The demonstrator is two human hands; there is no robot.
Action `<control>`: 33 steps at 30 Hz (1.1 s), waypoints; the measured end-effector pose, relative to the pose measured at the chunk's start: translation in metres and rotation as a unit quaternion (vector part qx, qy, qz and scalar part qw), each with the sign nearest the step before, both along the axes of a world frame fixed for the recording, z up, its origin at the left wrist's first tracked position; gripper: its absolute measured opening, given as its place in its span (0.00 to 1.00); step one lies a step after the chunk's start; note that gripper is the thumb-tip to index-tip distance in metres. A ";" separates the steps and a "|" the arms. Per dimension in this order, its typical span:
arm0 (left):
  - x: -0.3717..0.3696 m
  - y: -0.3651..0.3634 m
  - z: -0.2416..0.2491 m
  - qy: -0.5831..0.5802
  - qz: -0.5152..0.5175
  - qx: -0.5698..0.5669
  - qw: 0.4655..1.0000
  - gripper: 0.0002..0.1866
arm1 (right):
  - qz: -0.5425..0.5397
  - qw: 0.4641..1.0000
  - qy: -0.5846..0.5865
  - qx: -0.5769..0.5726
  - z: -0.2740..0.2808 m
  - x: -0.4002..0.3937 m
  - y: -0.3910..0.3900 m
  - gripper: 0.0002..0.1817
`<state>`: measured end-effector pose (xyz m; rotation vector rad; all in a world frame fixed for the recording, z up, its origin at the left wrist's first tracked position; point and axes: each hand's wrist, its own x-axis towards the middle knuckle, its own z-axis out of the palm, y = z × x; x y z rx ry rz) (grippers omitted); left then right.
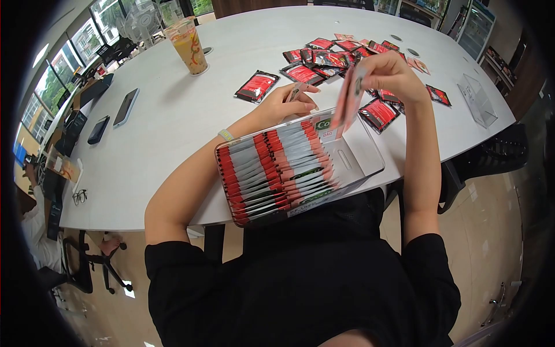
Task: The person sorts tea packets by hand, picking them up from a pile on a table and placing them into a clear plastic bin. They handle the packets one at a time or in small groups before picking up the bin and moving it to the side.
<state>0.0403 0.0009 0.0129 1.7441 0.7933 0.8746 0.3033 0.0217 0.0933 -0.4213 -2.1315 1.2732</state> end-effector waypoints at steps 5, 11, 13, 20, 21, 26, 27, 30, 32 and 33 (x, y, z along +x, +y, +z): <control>-0.002 0.004 -0.003 0.009 -0.009 0.015 1.000 0.28 | 0.019 0.989 -0.090 0.115 0.001 -0.007 -0.003 0.06; -0.003 0.010 -0.010 -0.033 -0.046 -0.003 0.998 0.28 | -0.009 0.972 -0.175 0.157 -0.001 -0.022 -0.014 0.10; -0.002 0.008 -0.007 -0.012 -0.031 0.013 0.999 0.28 | -0.010 0.965 -0.203 0.166 -0.003 -0.025 -0.016 0.12; 0.000 -0.001 0.000 -0.015 -0.013 -0.003 1.000 0.28 | -0.020 0.959 -0.215 0.185 -0.010 -0.039 -0.024 0.24; 0.000 -0.003 0.002 -0.014 -0.012 0.004 1.000 0.27 | -0.010 0.957 -0.223 0.187 -0.011 -0.041 -0.025 0.23; -0.002 0.002 -0.001 -0.023 -0.034 0.027 0.999 0.25 | 0.006 0.955 -0.243 0.169 -0.011 -0.050 -0.030 0.20; -0.002 0.001 -0.001 -0.019 -0.029 0.027 0.999 0.25 | 0.002 0.955 -0.253 0.153 -0.010 -0.050 -0.031 0.19; -0.001 0.004 -0.003 -0.027 -0.029 0.024 0.999 0.25 | 0.003 0.955 -0.257 0.147 -0.015 -0.049 -0.027 0.19; -0.002 0.005 -0.005 -0.038 -0.033 0.019 0.999 0.25 | 0.005 0.955 -0.262 0.140 -0.012 -0.049 -0.030 0.19; -0.002 0.002 -0.001 -0.023 -0.031 0.028 0.999 0.25 | 0.007 0.954 -0.268 0.133 -0.010 -0.050 -0.031 0.19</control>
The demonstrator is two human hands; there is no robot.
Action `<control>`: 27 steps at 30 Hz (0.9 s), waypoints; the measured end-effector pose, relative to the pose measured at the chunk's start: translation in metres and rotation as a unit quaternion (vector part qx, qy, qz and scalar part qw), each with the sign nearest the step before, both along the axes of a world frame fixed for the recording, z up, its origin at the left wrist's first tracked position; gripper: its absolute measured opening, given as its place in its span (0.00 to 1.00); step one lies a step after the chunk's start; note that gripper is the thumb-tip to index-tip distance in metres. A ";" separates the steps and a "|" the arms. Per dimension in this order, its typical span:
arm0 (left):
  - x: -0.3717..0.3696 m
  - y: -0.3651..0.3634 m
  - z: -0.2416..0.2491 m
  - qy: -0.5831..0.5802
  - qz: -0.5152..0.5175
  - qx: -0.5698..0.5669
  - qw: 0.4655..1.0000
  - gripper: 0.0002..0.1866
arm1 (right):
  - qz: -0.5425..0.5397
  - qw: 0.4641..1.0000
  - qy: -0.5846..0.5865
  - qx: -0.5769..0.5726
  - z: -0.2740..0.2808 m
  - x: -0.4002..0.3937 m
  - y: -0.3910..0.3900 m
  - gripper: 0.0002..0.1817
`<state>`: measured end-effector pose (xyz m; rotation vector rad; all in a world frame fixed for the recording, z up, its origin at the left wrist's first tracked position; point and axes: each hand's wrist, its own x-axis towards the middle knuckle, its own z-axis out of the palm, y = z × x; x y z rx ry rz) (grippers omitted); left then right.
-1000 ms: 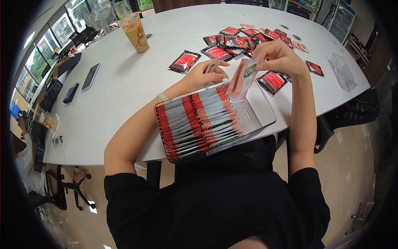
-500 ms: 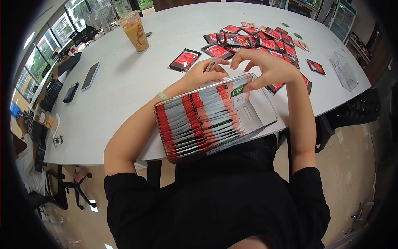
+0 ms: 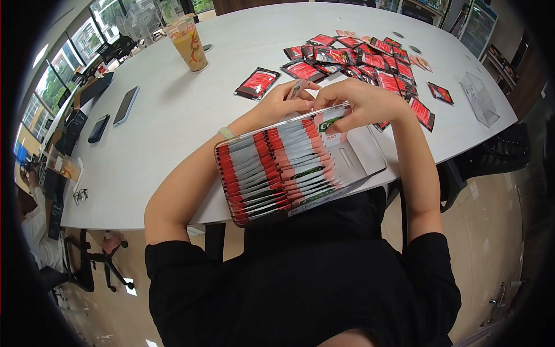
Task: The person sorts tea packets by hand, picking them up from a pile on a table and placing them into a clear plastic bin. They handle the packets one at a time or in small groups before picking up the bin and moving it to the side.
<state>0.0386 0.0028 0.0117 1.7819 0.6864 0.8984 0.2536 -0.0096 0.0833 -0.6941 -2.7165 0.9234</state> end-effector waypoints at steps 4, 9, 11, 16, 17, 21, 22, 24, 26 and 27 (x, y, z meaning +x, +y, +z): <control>0.002 -0.008 0.005 0.006 0.003 -0.016 1.000 0.26 | 0.061 0.995 0.078 -0.012 -0.003 0.005 0.015 0.16; -0.001 -0.001 -0.005 0.009 -0.010 -0.025 1.000 0.25 | -0.095 0.964 0.250 -0.019 -0.027 -0.012 0.046 0.16; 0.001 -0.002 -0.006 0.003 0.012 -0.017 1.000 0.23 | -0.086 0.964 0.253 0.016 -0.040 -0.024 0.056 0.16; 0.000 0.000 -0.008 -0.002 -0.002 -0.030 1.000 0.27 | -0.049 0.962 0.263 0.048 -0.037 -0.027 0.059 0.09; -0.001 0.003 -0.010 -0.017 -0.007 -0.024 1.000 0.29 | -0.050 0.953 0.297 0.027 -0.029 -0.021 0.054 0.07; -0.002 0.004 -0.005 -0.001 -0.024 -0.031 0.999 0.35 | -0.079 0.926 0.368 0.030 -0.003 0.003 0.039 0.04; -0.001 0.001 -0.005 -0.002 -0.020 -0.031 0.999 0.35 | -0.072 0.909 0.409 0.011 0.004 0.010 0.033 0.04; 0.000 -0.001 -0.003 -0.004 -0.013 -0.029 0.999 0.34 | -0.063 0.892 0.448 -0.008 0.011 0.027 0.032 0.03; 0.000 -0.002 -0.002 -0.036 -0.029 -0.064 0.997 0.31 | 0.042 0.902 0.429 -0.012 0.014 0.043 0.035 0.04; -0.001 -0.001 -0.002 -0.036 -0.026 -0.064 0.997 0.31 | 0.042 0.925 0.376 -0.038 0.015 0.048 0.031 0.05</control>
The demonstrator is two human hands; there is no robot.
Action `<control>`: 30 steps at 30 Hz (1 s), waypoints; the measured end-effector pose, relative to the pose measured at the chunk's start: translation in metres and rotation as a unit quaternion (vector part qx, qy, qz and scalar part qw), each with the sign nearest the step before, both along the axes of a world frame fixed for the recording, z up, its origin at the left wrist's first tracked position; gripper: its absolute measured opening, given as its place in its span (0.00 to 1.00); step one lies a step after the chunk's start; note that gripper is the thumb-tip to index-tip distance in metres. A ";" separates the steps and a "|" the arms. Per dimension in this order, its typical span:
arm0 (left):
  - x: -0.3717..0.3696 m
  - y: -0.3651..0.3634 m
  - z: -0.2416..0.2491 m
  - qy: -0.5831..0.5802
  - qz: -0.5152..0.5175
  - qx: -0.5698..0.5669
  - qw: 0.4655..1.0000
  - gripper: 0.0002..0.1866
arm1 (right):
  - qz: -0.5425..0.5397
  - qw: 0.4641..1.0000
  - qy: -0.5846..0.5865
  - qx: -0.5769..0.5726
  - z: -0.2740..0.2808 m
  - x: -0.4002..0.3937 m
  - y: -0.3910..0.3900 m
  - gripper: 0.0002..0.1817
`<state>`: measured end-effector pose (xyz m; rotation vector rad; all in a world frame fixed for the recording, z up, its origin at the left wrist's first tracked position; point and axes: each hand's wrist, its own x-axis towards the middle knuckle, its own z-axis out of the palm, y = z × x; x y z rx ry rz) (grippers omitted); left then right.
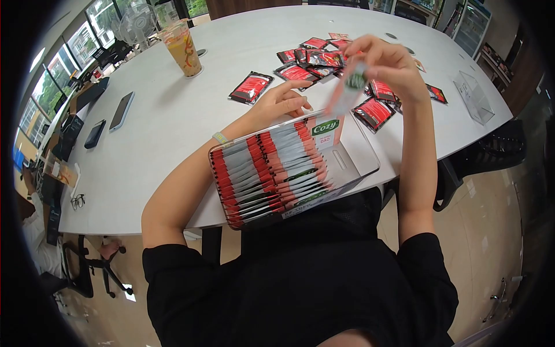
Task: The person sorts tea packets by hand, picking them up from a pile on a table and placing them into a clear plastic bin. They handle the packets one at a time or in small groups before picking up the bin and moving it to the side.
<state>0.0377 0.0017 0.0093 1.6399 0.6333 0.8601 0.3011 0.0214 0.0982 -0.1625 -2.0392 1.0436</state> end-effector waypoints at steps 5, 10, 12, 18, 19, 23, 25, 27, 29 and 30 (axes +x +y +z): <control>0.002 -0.001 -0.001 0.031 0.028 0.030 0.999 0.30 | -0.003 0.992 -0.121 0.045 -0.010 -0.017 -0.006 0.04; 0.000 0.002 0.000 0.041 0.012 0.048 0.998 0.29 | -0.025 0.971 -0.227 0.078 -0.013 -0.028 -0.013 0.10; 0.000 0.002 -0.001 0.041 0.015 0.037 0.998 0.28 | -0.026 0.964 -0.256 0.071 -0.015 -0.032 -0.016 0.13; -0.001 0.007 -0.006 0.037 0.011 0.041 0.998 0.27 | -0.021 0.965 -0.258 0.047 -0.018 -0.034 -0.014 0.16; 0.000 0.006 -0.005 0.039 0.016 0.041 0.998 0.27 | -0.022 0.965 -0.257 0.046 -0.018 -0.034 -0.013 0.16; 0.000 0.003 -0.002 0.050 0.025 0.059 0.997 0.27 | -0.010 0.968 -0.252 0.004 -0.021 -0.032 -0.009 0.15; 0.000 0.003 -0.003 0.050 0.025 0.053 0.997 0.27 | -0.002 0.969 -0.249 -0.006 -0.021 -0.030 -0.008 0.14; 0.000 0.003 -0.002 0.051 0.027 0.047 0.997 0.26 | 0.026 0.967 -0.253 -0.024 -0.020 -0.028 -0.007 0.14; 0.000 0.003 -0.002 0.052 0.022 0.051 0.997 0.26 | 0.020 0.967 -0.250 -0.034 -0.016 -0.024 -0.007 0.13; 0.000 0.004 -0.002 0.052 0.021 0.051 0.997 0.26 | 0.013 0.968 -0.247 -0.044 -0.014 -0.020 -0.005 0.12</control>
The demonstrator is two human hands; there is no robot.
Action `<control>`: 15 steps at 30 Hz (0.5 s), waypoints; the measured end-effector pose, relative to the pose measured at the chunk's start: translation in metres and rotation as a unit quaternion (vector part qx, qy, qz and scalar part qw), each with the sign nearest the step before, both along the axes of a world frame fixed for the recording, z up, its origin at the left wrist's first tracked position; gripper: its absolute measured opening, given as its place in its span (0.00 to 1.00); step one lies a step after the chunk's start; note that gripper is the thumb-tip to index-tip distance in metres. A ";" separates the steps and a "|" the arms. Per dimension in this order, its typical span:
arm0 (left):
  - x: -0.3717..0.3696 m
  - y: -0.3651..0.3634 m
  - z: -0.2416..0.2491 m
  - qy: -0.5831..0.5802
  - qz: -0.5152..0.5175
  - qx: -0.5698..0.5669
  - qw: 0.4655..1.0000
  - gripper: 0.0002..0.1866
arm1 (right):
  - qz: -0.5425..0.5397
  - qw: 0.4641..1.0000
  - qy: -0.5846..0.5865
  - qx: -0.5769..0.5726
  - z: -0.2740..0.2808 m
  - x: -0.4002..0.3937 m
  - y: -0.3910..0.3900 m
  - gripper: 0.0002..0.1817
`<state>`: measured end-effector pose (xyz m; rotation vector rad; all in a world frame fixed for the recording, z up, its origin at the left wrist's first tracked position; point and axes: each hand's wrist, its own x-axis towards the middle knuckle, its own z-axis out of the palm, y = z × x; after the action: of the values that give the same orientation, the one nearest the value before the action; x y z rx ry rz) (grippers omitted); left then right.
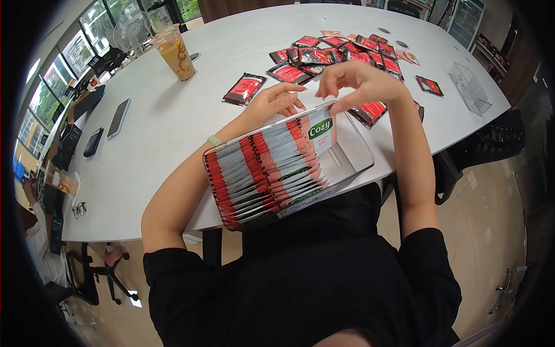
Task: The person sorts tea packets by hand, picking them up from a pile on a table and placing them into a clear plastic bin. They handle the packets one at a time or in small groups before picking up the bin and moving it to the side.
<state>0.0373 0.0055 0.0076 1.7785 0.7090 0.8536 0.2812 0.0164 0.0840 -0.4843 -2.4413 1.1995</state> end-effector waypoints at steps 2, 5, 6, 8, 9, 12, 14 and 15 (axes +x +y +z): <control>-0.001 0.001 0.000 0.008 -0.004 0.007 1.000 0.26 | -0.044 0.998 0.053 -0.011 -0.002 0.016 0.019 0.10; 0.001 0.000 0.000 -0.002 0.004 -0.014 1.000 0.25 | -0.206 0.968 0.143 -0.001 -0.007 0.044 0.048 0.09; 0.001 0.000 -0.001 -0.003 0.005 -0.013 1.000 0.25 | -0.321 0.930 0.178 0.022 -0.009 0.056 0.060 0.10; 0.001 0.000 -0.001 0.014 0.021 -0.007 1.000 0.23 | -0.440 0.884 0.097 0.121 -0.028 0.100 0.099 0.11; 0.003 -0.004 0.001 0.013 0.022 -0.005 1.000 0.23 | -0.483 0.858 0.095 0.146 -0.038 0.118 0.108 0.12; 0.007 -0.011 0.004 0.073 0.058 0.019 0.995 0.21 | -0.589 0.774 0.082 0.219 -0.066 0.175 0.141 0.14; 0.006 -0.006 0.001 0.083 0.051 0.040 0.994 0.21 | -0.624 0.748 0.030 0.224 -0.068 0.196 0.143 0.14; 0.005 -0.005 -0.001 0.096 0.043 0.061 0.993 0.20 | -0.658 0.717 -0.019 0.227 -0.069 0.207 0.145 0.14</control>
<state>0.0427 0.0007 0.0070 1.9708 0.8796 0.8041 0.4881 0.1615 0.0147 -1.6414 -1.5153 -0.0458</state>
